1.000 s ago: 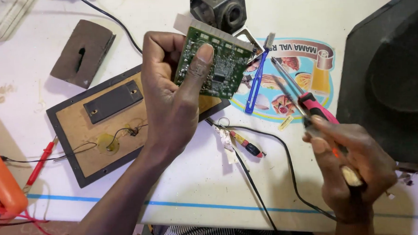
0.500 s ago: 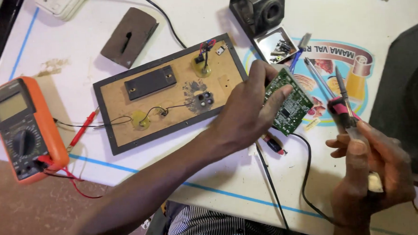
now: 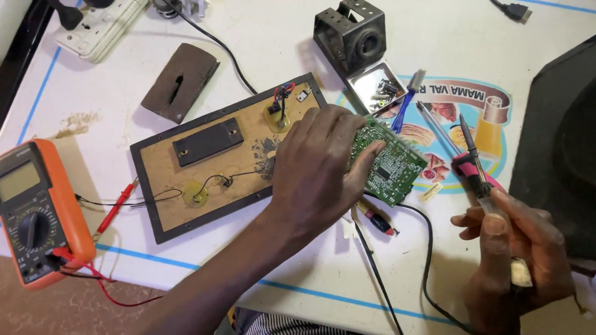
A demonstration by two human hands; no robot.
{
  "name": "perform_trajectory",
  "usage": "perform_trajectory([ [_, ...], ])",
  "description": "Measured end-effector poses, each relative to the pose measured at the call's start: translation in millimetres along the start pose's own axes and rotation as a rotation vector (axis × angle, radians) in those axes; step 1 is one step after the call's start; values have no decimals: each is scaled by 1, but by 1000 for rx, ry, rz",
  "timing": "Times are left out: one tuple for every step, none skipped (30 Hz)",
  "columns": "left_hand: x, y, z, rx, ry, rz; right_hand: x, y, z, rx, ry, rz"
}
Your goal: A person uses a soldering iron and a desoldering pump to repair a circuit board from an electronic device.
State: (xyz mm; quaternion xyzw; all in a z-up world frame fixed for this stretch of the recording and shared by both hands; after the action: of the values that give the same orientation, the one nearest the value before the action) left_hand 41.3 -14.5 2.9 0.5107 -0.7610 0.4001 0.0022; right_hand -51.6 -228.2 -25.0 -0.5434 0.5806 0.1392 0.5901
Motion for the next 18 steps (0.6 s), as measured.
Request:
perform_trajectory([
  [2, -1, -3, -2, 2, 2, 3, 0, 2, 3, 2, 1],
  [7, -1, -8, 35, 66, 46, 5, 0, 2, 38, -21, -27],
  [11, -1, -13, 72, 131, 90, 7, 1, 2, 73, -44, -55],
  [12, 0, -15, 68, 135, 90, 4, 0, 3, 74, -40, -52],
  [15, 1, -17, 61, 219, 124, 1, -1, 4, 57, -32, -54],
  [19, 2, -19, 52, 309, 158, -2, -1, 4, 42, -19, -53],
  [16, 3, -22, 46, 319, 158, 1, -1, 5, 46, -9, -48],
  [16, 3, -22, 18, 305, 191, 3, -2, 4, 43, -22, -71],
  [16, 3, -20, -9, 291, 225, 4, -3, 3, 40, -34, -93],
  [13, -1, -23, -11, 316, 232, 2, -6, 2, 52, -12, -93],
  [9, -6, -24, -61, 281, 205, -3, -10, 2, 35, -11, -124],
  [2, -9, -26, -114, 237, 182, -8, -11, 6, 19, -18, -152],
  [-2, -14, -29, -119, 252, 191, -6, -11, 4, 31, -3, -150],
  [-8, -19, -27, -230, 239, 182, -3, -11, 4, 38, -38, -127],
  [-14, -23, -25, -341, 224, 175, -1, -11, 4, 45, -74, -105],
  [-18, -24, -23, -345, 232, 182, -3, -13, 3, 53, -65, -103],
  [-22, -23, -16, -445, 229, 190, -7, -14, 5, 10, -49, -145],
  [-27, -22, -10, -542, 222, 198, -11, -17, 8, -34, -34, -189],
])
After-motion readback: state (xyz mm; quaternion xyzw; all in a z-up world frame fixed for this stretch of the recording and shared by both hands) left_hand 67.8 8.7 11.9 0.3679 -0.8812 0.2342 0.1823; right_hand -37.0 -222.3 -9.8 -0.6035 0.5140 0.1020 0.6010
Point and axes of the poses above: each hand's wrist, its own y-axis away from the middle knuckle, its own z-axis out of the palm, x = y × z, the point moved 5 cm from there along -y, towards the middle knuckle, and after that the axes turned 5 degrees about x, right-handed, at the moved point
